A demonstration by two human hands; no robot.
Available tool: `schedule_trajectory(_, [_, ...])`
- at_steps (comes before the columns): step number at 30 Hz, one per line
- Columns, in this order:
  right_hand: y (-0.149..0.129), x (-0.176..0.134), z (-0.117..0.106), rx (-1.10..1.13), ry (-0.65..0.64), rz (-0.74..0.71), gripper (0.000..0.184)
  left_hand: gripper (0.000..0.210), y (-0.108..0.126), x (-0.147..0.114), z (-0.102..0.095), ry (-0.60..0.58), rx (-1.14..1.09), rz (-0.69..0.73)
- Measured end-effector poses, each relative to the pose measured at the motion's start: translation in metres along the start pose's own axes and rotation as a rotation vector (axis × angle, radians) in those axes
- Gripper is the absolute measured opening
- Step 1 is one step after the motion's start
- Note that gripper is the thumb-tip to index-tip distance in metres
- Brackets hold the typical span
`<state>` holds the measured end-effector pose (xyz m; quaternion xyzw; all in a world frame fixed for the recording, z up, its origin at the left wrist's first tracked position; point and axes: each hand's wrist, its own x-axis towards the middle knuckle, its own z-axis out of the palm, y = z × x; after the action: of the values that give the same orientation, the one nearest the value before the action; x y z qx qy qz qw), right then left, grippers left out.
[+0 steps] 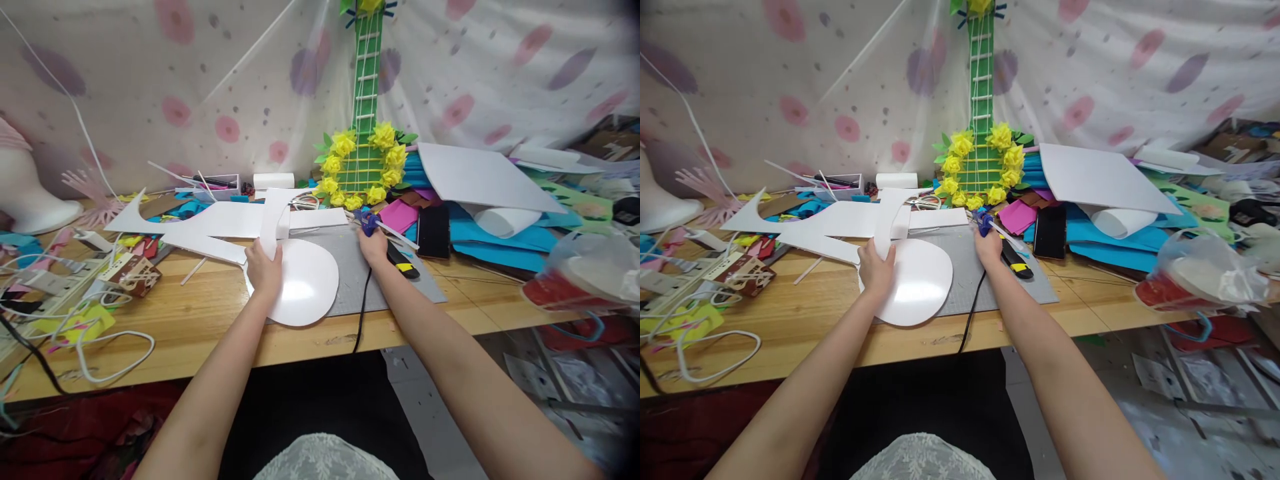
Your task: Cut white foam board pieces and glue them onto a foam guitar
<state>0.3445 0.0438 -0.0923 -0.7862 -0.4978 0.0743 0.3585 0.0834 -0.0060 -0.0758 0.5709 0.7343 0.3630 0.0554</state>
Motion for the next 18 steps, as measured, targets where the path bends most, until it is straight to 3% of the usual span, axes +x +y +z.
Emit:
schedule_trajectory(3, [0.001, 0.000, -0.008, 0.000, -0.010, 0.066, 0.042, 0.056, 0.016, -0.001, 0.013, 0.011, -0.048, -0.009])
schedule_trajectory(7, [0.003, 0.004, -0.016, -0.052, -0.069, 0.040, 0.040, 0.058, 0.034, 0.000, 0.027, -0.007, -0.095, -0.044])
schedule_trajectory(13, [0.011, 0.008, -0.019, -0.080, -0.131, -0.020, 0.040, 0.058, 0.035, 0.003, 0.025, 0.003, -0.144, -0.078])
schedule_trajectory(18, [0.011, 0.009, -0.014, -0.036, -0.126, 0.009, 0.043, 0.055, 0.037, 0.001, 0.022, 0.055, -0.150, 0.038])
